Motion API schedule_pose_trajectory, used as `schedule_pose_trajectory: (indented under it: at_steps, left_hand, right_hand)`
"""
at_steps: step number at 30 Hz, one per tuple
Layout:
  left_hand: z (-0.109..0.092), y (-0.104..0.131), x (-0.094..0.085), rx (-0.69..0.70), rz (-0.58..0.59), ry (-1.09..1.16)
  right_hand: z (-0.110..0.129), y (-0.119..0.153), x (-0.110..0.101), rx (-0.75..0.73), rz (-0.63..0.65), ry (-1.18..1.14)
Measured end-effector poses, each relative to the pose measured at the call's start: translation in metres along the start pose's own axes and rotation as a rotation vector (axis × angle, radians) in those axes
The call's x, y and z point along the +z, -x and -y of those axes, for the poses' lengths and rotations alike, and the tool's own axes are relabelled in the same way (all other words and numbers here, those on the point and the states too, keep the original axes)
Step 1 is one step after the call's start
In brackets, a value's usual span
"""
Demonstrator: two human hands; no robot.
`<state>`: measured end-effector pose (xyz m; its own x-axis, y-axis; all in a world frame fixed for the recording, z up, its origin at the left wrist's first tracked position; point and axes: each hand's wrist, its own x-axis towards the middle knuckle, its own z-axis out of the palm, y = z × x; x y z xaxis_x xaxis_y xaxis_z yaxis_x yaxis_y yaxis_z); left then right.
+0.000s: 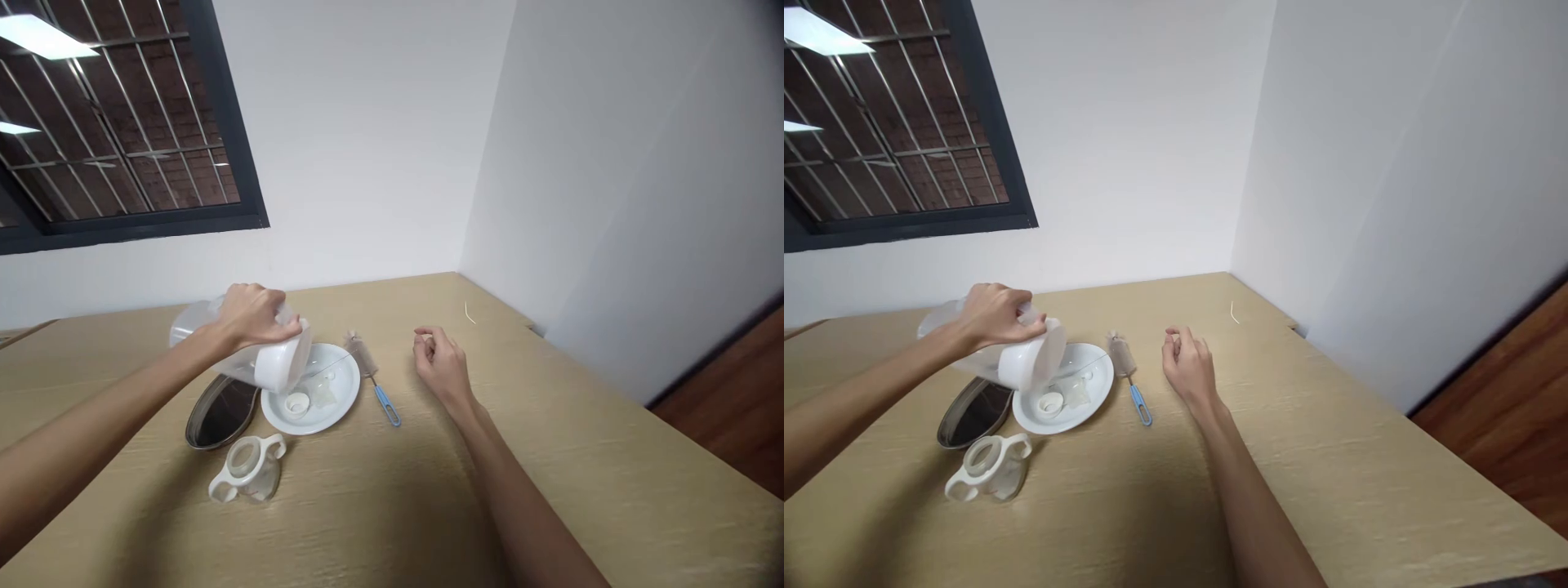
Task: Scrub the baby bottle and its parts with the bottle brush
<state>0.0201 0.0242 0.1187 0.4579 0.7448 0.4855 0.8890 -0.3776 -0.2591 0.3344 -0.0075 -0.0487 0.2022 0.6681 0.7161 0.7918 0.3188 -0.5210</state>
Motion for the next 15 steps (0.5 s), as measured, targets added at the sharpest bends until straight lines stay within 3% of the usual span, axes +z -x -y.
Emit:
schedule_pose_trajectory:
  at_steps: [4, 8, 11, 15]
  left_hand:
    - [-0.026, 0.002, -0.004, 0.041, -0.002, 0.049]
    - [-0.048, -0.025, 0.0, 0.064, -0.013, 0.067]
    - [-0.036, -0.036, 0.002, 0.052, 0.0, 0.044]
    - [-0.002, -0.018, -0.005, 0.013, 0.017, -0.025]
  right_hand:
    - [0.0, -0.001, -0.002, 0.0, -0.007, -0.001]
    - [0.0, -0.001, -0.005, -0.002, -0.016, 0.012]
    - [0.002, -0.002, -0.006, 0.002, -0.014, 0.018]
    - [0.005, -0.003, -0.008, 0.024, 0.003, 0.018]
